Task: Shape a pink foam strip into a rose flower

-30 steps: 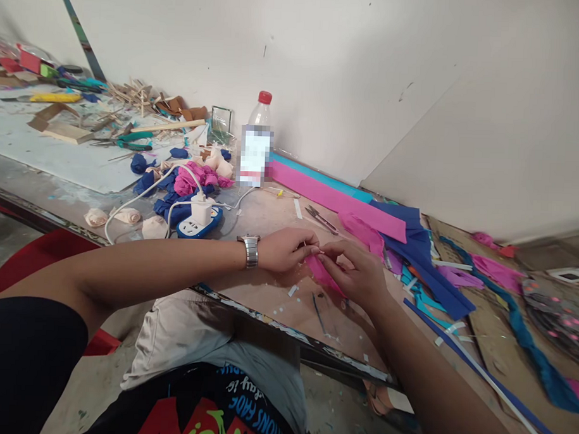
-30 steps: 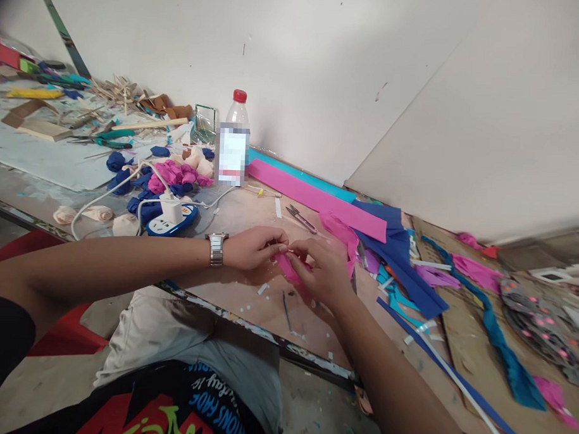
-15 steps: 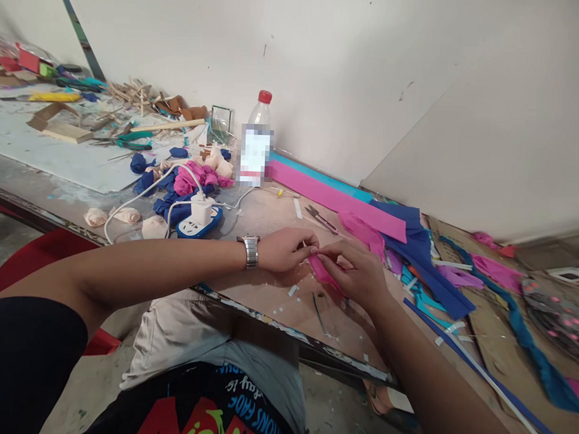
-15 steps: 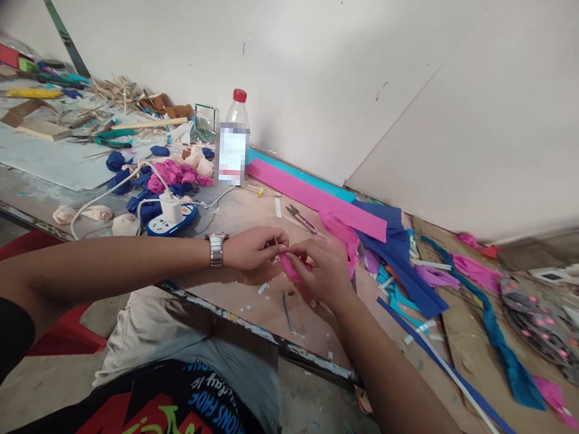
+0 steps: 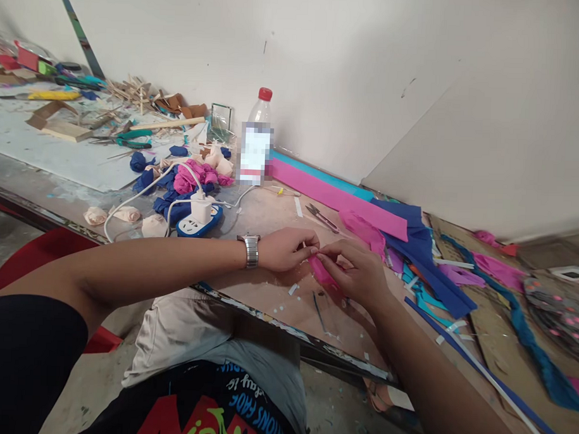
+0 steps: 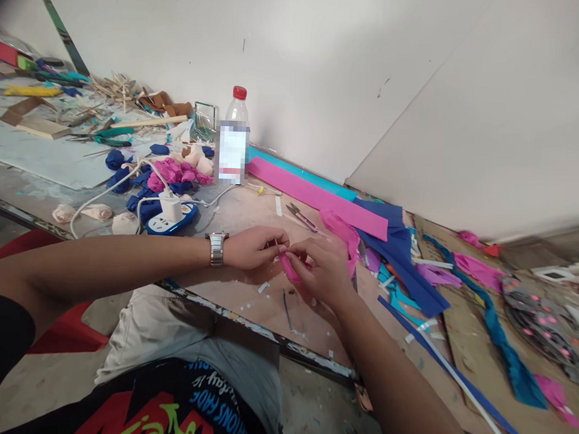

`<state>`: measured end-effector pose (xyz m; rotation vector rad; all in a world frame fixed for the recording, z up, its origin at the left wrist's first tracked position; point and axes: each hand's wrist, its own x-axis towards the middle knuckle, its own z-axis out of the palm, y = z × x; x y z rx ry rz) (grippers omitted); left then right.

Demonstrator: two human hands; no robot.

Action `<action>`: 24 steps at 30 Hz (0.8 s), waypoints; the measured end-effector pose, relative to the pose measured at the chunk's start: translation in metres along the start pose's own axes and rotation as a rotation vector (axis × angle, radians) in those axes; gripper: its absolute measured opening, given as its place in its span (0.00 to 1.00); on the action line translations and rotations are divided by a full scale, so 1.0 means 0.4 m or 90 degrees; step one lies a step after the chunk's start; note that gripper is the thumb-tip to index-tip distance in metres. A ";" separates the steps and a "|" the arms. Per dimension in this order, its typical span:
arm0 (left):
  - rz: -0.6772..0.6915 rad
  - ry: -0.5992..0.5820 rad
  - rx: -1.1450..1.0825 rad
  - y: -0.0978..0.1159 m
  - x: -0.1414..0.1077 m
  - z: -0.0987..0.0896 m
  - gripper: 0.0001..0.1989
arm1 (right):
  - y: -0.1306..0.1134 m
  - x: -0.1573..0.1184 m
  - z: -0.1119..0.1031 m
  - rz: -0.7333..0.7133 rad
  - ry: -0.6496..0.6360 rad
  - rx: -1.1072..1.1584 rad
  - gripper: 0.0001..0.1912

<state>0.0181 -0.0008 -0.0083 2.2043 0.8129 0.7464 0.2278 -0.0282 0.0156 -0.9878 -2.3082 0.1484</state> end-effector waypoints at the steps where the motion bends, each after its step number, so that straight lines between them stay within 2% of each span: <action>1: -0.002 -0.003 -0.002 0.000 0.000 0.000 0.12 | -0.001 0.001 0.000 0.004 -0.005 0.002 0.07; 8: 0.002 -0.017 0.018 -0.001 -0.002 0.002 0.10 | 0.002 0.005 -0.001 0.017 -0.050 0.000 0.07; 24: 0.035 -0.035 0.068 -0.004 -0.006 0.005 0.07 | 0.001 0.004 -0.002 0.029 -0.083 0.020 0.06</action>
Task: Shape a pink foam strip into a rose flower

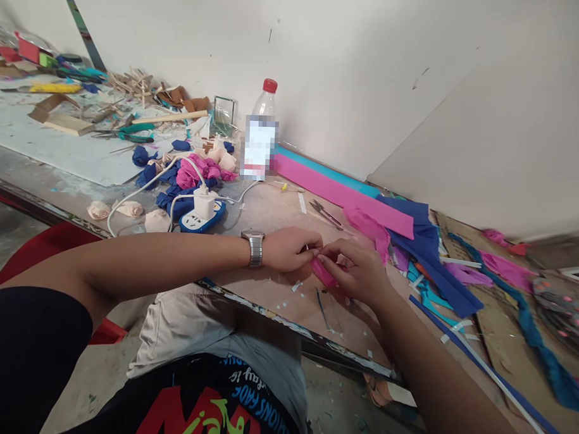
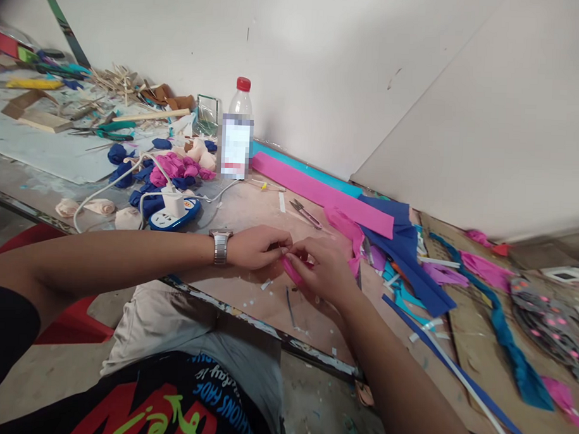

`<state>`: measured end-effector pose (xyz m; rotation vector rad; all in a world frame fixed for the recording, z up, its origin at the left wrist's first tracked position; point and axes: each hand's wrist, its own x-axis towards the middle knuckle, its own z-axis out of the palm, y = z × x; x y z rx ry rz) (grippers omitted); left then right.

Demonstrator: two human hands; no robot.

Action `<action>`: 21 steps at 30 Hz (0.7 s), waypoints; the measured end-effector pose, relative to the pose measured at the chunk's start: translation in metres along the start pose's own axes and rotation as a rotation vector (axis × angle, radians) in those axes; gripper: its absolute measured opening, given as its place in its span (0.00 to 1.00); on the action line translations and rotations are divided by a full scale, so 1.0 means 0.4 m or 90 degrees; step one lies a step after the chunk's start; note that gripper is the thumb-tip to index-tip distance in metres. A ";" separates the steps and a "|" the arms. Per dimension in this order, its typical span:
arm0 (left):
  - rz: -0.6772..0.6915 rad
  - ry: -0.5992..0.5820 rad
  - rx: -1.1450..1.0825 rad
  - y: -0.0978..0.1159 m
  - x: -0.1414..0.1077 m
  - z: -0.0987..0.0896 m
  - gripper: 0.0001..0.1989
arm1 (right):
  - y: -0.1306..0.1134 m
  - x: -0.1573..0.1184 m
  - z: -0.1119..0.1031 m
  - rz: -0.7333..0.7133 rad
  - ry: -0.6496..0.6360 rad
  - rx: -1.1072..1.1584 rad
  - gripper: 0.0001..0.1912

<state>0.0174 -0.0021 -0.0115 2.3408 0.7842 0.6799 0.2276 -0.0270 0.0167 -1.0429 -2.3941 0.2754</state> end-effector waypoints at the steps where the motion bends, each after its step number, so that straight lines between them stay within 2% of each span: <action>1: 0.001 -0.001 0.001 0.000 0.000 0.000 0.07 | 0.000 0.000 0.000 -0.001 0.001 -0.001 0.07; 9: 0.004 -0.007 0.010 -0.001 0.001 0.000 0.08 | -0.002 -0.002 0.001 -0.008 0.006 -0.009 0.06; 21: -0.016 0.009 0.017 0.012 0.002 -0.007 0.11 | 0.003 0.002 0.003 0.018 0.033 -0.016 0.09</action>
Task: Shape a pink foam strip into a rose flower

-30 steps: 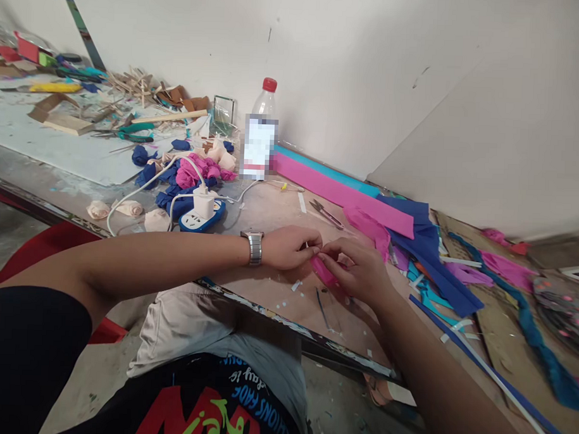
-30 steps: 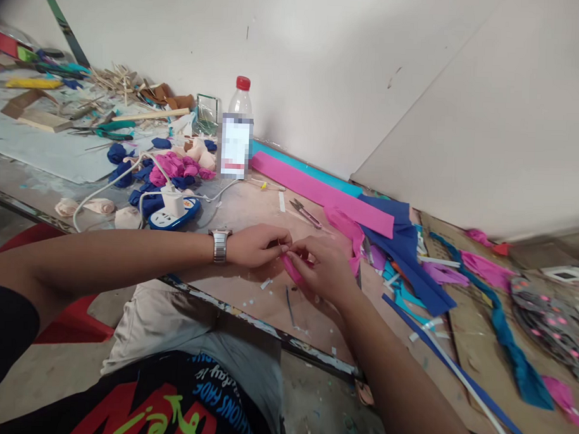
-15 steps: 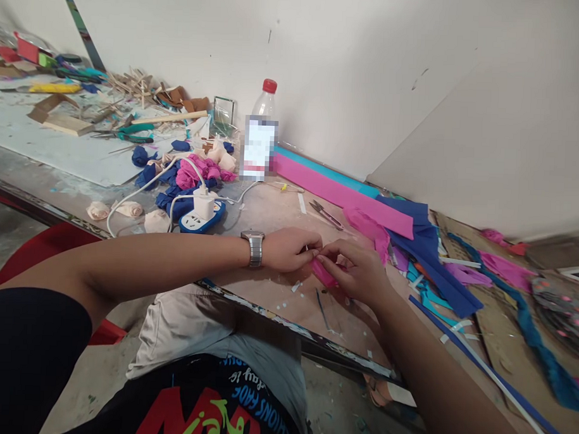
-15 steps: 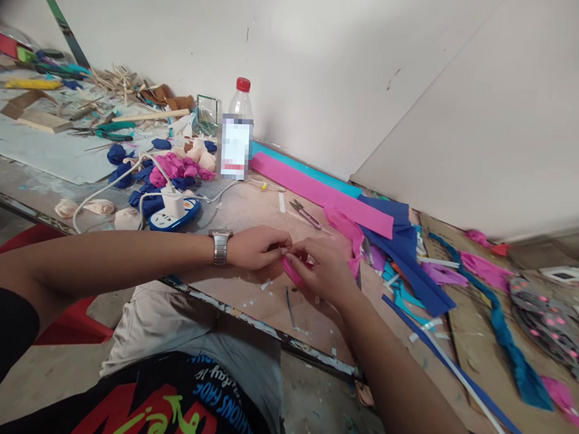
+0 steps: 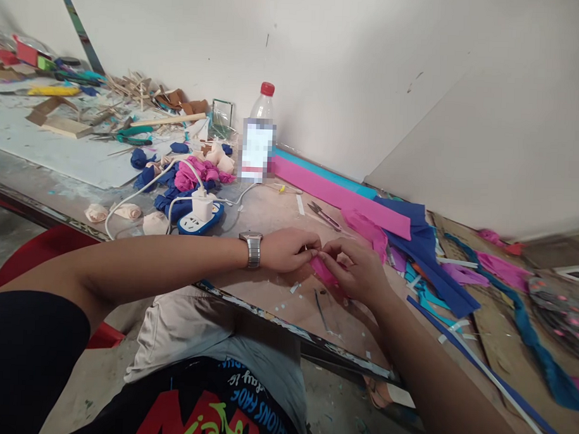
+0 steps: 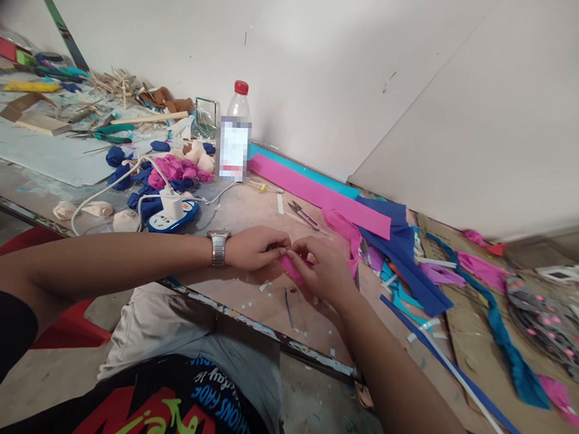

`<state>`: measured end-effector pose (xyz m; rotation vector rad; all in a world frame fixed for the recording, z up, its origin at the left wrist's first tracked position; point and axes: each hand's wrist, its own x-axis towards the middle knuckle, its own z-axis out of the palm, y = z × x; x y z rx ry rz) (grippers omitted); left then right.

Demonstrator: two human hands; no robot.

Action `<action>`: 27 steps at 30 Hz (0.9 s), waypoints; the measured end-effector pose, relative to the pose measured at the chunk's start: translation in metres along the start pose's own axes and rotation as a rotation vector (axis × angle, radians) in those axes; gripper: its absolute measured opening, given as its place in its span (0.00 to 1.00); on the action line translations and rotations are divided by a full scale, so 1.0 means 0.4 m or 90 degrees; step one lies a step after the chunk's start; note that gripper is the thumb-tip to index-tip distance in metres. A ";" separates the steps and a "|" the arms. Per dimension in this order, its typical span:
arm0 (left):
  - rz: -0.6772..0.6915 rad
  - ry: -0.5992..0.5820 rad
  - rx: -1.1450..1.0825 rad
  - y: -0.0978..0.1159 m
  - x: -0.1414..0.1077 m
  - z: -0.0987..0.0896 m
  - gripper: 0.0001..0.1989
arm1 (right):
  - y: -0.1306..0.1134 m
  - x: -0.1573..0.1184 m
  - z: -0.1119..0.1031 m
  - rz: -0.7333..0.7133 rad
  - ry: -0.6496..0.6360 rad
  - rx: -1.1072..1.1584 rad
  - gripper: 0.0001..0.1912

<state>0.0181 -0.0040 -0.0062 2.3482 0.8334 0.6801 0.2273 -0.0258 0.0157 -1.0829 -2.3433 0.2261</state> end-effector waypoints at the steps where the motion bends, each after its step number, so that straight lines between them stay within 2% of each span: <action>1: 0.000 0.001 0.001 0.000 0.000 0.000 0.11 | 0.000 -0.001 0.001 0.002 0.002 0.001 0.09; 10: 0.008 0.013 -0.013 -0.001 0.001 -0.001 0.10 | 0.005 -0.008 0.005 -0.046 0.035 0.022 0.04; 16: -0.003 0.005 -0.016 0.003 0.002 -0.005 0.13 | 0.010 -0.007 0.006 -0.033 0.024 0.018 0.04; 27: -0.009 0.009 -0.018 0.007 -0.001 -0.006 0.13 | 0.011 -0.008 0.004 -0.009 -0.006 0.031 0.06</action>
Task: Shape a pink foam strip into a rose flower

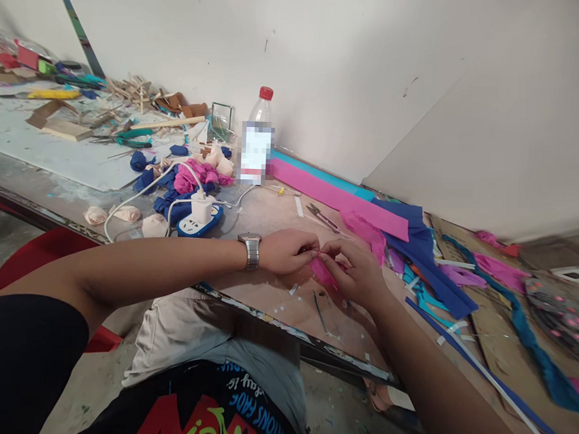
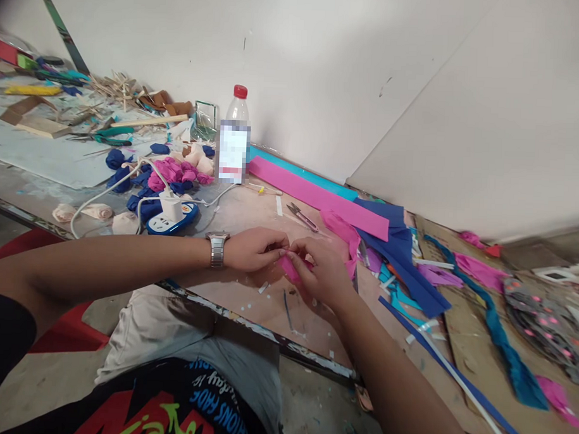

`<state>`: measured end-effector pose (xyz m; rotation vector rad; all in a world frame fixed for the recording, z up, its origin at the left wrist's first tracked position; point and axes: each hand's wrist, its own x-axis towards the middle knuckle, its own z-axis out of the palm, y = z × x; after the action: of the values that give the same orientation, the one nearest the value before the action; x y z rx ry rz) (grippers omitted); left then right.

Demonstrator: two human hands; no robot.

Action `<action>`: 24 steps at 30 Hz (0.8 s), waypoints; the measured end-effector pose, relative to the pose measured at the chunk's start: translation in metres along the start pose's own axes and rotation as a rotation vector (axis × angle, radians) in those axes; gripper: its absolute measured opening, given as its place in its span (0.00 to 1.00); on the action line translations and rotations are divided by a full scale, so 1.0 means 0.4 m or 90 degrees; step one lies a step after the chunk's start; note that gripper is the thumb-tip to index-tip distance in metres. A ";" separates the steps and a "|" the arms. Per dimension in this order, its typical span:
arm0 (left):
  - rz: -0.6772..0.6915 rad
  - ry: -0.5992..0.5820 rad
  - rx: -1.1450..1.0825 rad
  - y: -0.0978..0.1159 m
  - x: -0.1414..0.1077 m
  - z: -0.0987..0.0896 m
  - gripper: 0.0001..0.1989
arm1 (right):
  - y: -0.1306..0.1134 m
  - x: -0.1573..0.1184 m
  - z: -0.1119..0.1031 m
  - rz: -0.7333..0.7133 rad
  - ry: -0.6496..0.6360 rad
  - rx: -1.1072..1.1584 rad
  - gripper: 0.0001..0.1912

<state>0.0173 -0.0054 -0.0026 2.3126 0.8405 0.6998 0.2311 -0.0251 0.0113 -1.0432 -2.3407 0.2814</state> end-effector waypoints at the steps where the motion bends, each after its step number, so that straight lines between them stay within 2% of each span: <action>1: -0.001 0.002 0.006 0.001 0.000 -0.001 0.12 | 0.000 0.000 -0.001 0.003 0.000 0.002 0.07; 15: -0.005 0.064 -0.008 -0.002 0.002 -0.002 0.08 | -0.001 -0.003 -0.002 0.018 0.013 -0.010 0.05; 24: 0.008 0.080 -0.042 -0.001 0.003 -0.002 0.10 | -0.007 0.002 0.000 0.012 0.032 -0.022 0.07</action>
<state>0.0174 -0.0041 -0.0019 2.2347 0.8465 0.8726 0.2289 -0.0263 0.0126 -1.0775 -2.2988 0.2194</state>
